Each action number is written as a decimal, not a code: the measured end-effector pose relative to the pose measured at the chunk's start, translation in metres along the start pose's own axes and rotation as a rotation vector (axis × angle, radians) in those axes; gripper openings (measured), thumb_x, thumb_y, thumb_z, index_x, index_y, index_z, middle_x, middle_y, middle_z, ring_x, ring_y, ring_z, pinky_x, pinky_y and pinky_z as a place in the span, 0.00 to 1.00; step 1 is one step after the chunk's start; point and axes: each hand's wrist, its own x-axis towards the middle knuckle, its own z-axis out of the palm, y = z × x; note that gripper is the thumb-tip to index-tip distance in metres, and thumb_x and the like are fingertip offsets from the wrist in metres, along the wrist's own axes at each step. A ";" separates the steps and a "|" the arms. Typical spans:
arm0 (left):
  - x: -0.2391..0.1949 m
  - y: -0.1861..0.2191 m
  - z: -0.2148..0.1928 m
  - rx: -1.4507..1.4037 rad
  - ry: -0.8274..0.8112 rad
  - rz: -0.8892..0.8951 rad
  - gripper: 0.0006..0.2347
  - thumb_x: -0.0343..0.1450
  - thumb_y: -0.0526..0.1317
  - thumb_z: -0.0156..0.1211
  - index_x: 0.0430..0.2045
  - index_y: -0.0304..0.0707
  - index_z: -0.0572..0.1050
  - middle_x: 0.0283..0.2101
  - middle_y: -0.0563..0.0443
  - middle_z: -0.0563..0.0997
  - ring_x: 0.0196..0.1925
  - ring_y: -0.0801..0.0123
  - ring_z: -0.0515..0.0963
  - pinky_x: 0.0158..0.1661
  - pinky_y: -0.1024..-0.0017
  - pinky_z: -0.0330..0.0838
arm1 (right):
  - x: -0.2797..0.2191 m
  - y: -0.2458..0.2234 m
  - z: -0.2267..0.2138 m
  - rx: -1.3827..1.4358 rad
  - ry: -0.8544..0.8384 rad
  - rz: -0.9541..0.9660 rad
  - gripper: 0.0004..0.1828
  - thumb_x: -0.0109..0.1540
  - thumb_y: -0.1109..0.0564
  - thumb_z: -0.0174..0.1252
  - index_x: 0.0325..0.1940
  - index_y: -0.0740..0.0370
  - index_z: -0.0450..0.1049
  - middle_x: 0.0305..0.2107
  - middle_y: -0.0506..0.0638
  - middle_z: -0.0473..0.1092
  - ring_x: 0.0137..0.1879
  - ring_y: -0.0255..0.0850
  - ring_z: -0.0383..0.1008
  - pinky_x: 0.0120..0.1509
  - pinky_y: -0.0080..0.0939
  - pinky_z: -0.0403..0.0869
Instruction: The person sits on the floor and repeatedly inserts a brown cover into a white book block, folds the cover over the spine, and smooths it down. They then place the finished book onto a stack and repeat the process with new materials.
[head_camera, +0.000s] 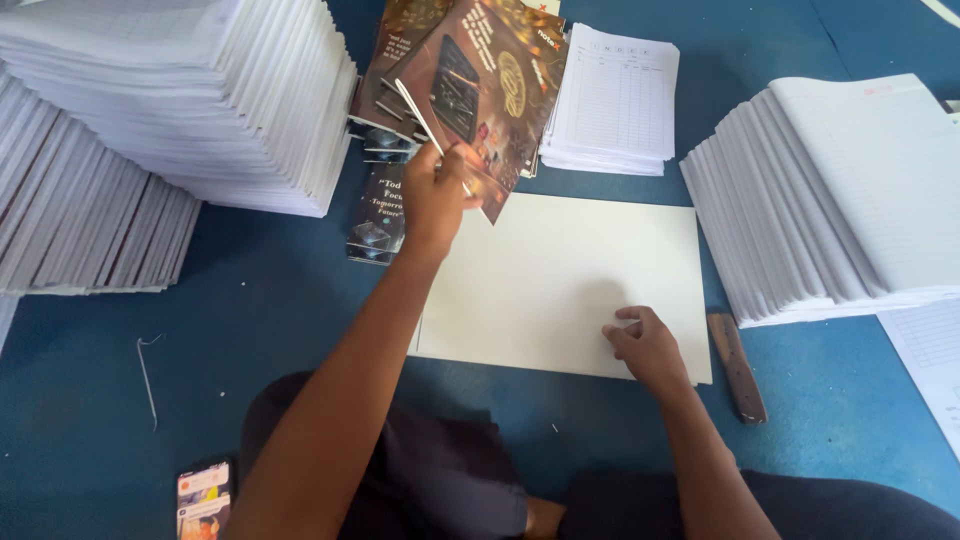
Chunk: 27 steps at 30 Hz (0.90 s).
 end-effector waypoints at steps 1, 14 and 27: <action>0.010 -0.006 0.003 -0.040 0.001 -0.014 0.09 0.74 0.39 0.53 0.41 0.34 0.76 0.31 0.53 0.76 0.29 0.75 0.79 0.27 0.68 0.85 | 0.000 -0.001 0.001 0.004 -0.006 0.024 0.28 0.60 0.50 0.62 0.61 0.65 0.71 0.28 0.57 0.76 0.35 0.43 0.77 0.40 0.44 0.75; 0.125 -0.081 0.021 -0.181 0.096 -0.229 0.10 0.74 0.39 0.54 0.46 0.36 0.70 0.44 0.50 0.75 0.36 0.68 0.82 0.36 0.62 0.84 | 0.003 -0.011 0.003 -0.085 -0.018 0.130 0.31 0.59 0.49 0.66 0.63 0.62 0.69 0.32 0.55 0.75 0.37 0.44 0.76 0.41 0.44 0.76; 0.141 -0.100 0.044 0.066 0.321 -0.238 0.02 0.68 0.32 0.64 0.25 0.31 0.80 0.23 0.44 0.84 0.18 0.69 0.84 0.18 0.73 0.79 | 0.009 -0.014 0.015 -0.197 -0.012 0.107 0.40 0.54 0.44 0.70 0.63 0.62 0.65 0.32 0.56 0.74 0.36 0.43 0.77 0.41 0.43 0.77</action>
